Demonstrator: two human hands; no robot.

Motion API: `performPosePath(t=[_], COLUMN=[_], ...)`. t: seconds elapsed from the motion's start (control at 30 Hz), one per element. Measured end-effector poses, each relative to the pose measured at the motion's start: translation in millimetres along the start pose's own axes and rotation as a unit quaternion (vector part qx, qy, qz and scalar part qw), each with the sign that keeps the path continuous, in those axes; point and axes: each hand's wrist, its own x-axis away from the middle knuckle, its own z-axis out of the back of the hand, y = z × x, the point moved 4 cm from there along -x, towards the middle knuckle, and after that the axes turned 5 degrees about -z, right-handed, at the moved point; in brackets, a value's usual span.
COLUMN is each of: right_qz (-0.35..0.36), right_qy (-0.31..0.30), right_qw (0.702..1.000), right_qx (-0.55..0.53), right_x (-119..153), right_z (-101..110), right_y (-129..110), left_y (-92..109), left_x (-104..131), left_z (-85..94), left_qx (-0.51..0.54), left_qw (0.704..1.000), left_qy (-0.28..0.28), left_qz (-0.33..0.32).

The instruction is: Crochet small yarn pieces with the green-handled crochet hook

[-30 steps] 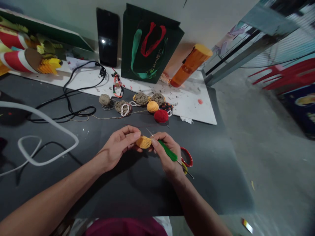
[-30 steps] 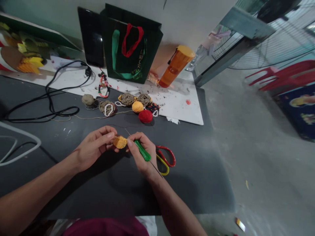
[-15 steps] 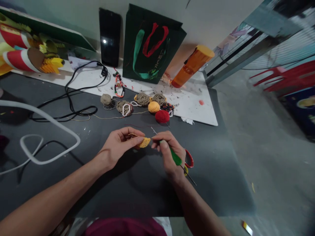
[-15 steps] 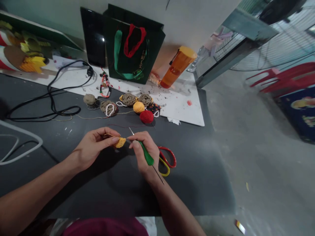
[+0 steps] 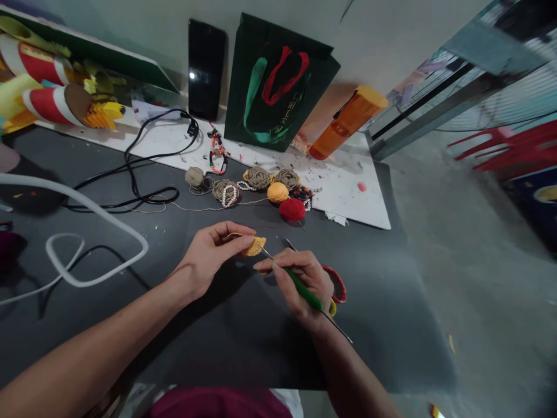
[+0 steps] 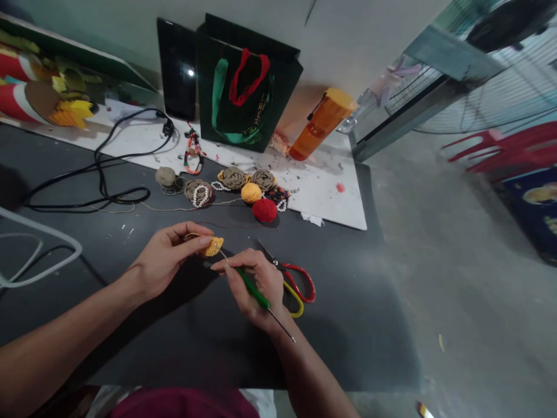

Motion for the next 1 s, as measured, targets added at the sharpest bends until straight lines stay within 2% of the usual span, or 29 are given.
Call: performPosePath(t=[0.53,0.77,1.0], right_qz=[-0.006,-0.008,0.023], right_qy=[-0.01,-0.014,-0.021], right_qw=[0.998,0.998,1.0], right_qx=[0.068,0.066,-0.004], right_x=[0.9,1.4,1.2], right_z=[0.0,-1.1,-3.8], right_y=[1.3,0.3,5.9], left_y=[2.5,2.8,0.7], left_x=[0.3,1.5,1.8], left_z=[-1.3,-2.3,-3.5], left_qx=[0.0,0.008,0.047], left_qw=[1.0,1.0,0.997], left_qy=[0.006,0.01,-0.005], left_qz=[0.002,0.012,0.069])
